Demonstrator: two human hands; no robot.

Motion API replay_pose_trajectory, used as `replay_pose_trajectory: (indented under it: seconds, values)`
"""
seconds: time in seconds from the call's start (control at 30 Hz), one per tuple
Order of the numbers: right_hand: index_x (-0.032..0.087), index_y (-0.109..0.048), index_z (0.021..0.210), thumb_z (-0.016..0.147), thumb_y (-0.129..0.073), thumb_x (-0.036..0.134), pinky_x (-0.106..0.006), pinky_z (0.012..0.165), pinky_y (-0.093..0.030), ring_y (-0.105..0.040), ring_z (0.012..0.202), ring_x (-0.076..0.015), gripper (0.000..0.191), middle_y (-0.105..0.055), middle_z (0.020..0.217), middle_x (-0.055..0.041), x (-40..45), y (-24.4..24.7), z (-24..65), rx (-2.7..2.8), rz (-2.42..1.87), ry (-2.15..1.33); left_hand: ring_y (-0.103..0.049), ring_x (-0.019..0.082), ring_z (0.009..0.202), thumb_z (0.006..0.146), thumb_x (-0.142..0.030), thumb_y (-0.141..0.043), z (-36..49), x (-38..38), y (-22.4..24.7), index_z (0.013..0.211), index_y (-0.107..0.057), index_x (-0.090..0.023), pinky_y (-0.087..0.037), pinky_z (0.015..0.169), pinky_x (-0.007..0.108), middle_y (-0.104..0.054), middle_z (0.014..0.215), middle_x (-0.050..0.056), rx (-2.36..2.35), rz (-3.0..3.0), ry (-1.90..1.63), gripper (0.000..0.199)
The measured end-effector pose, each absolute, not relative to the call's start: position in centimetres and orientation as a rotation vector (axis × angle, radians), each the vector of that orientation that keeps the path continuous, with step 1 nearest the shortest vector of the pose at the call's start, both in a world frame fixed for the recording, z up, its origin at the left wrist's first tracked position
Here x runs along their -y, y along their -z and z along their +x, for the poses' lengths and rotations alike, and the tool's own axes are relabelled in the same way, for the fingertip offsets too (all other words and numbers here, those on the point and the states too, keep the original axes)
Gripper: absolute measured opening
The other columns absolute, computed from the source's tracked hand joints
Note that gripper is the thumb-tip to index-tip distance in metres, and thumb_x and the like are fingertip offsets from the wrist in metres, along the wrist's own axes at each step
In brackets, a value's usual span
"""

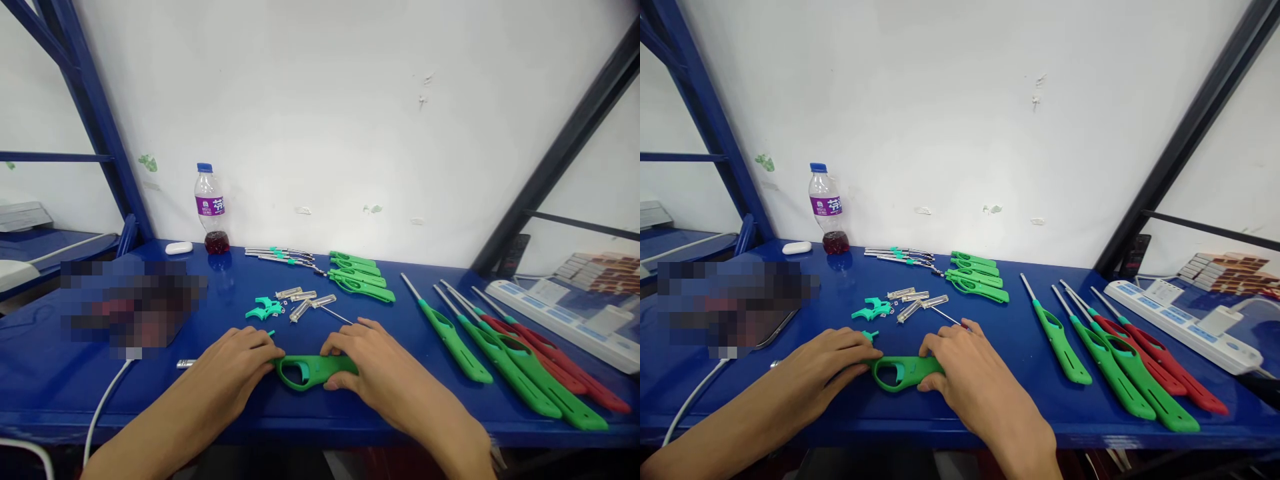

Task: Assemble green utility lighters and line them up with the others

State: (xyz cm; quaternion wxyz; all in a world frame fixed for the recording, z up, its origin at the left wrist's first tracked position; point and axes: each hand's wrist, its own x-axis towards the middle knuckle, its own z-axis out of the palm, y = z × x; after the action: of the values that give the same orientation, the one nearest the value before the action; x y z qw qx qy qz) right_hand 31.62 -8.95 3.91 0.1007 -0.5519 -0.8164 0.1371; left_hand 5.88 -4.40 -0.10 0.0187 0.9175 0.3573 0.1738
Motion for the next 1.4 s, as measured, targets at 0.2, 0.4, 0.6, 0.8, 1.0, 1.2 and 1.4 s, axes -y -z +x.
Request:
replay_pose_trajectory:
  seconds: [0.2,0.4,0.6,0.8,1.0,1.2,1.4]
  values:
    - [0.023,-0.079,0.101,0.092,-0.081,0.024,-0.043,0.106,-0.043,-0.070,0.101,-0.0267,0.009,-0.077,0.100,-0.0029,9.1,-3.6,31.3,2.397,-1.630,-0.401,-0.069,0.023,0.085,0.102,-0.008,-0.046,5.7,4.0,0.8,0.110,-0.079,-0.027,-0.054,0.079,0.034,-0.075,0.100,0.005,-1.102,2.825,-0.508,0.039]
    - [0.023,-0.080,0.114,0.092,-0.080,0.023,-0.041,0.098,-0.047,-0.068,0.115,-0.0322,0.022,-0.079,0.112,-0.0066,9.5,-3.3,31.0,2.247,-1.744,-0.437,-0.066,0.020,0.078,0.101,-0.006,-0.043,5.9,4.2,1.2,0.103,-0.080,-0.027,-0.047,0.071,0.031,-0.073,0.092,0.004,-1.064,2.846,-0.572,0.043]
    - [0.021,-0.079,0.113,0.093,-0.079,0.019,-0.041,0.098,-0.047,-0.069,0.116,-0.0332,0.021,-0.079,0.114,-0.0085,9.6,-3.5,30.5,2.220,-1.823,-0.470,-0.062,0.020,0.077,0.104,-0.013,-0.043,6.4,4.3,2.6,0.097,-0.081,-0.027,-0.042,0.068,0.032,-0.071,0.091,0.004,-1.139,2.818,-0.719,0.041]
    - [0.022,-0.077,0.113,0.091,-0.081,0.020,-0.038,0.095,-0.046,-0.067,0.115,-0.0309,0.023,-0.077,0.114,-0.0054,9.5,-3.5,30.9,2.203,-1.809,-0.551,-0.066,0.023,0.090,0.104,-0.011,-0.047,6.3,5.1,0.6,0.105,-0.080,-0.027,-0.049,0.082,0.036,-0.073,0.104,0.005,-1.130,2.763,-0.546,0.037]
    - [0.024,-0.076,0.113,0.090,-0.081,0.023,-0.041,0.095,-0.045,-0.065,0.116,-0.0324,0.024,-0.075,0.115,-0.0041,9.0,-3.2,31.4,2.183,-1.814,-0.607,-0.064,0.033,0.115,0.097,-0.011,-0.057,4.0,5.9,-0.5,0.137,-0.066,-0.033,-0.051,0.096,0.050,-0.069,0.128,0.008,-1.337,2.853,-0.434,0.047]
    - [0.022,-0.071,0.113,0.092,-0.077,0.018,-0.039,0.097,-0.045,-0.065,0.113,-0.0284,0.022,-0.071,0.118,-0.0050,9.0,-3.4,31.3,2.167,-1.811,-0.704,-0.063,0.035,0.119,0.098,-0.018,-0.058,1.8,5.3,0.9,0.128,-0.066,-0.025,-0.051,0.097,0.050,-0.065,0.130,0.013,-1.556,2.774,-0.320,0.032]
    - [0.026,-0.066,0.111,0.096,-0.073,0.025,-0.038,0.095,-0.044,-0.060,0.112,-0.0258,0.017,-0.067,0.115,-0.0014,9.0,-3.5,31.4,2.234,-1.730,-0.704,-0.067,0.026,0.092,0.101,-0.013,-0.051,2.6,4.1,0.0,0.098,-0.064,-0.023,-0.053,0.080,0.038,-0.067,0.103,0.006,-1.411,2.684,-0.158,0.017]
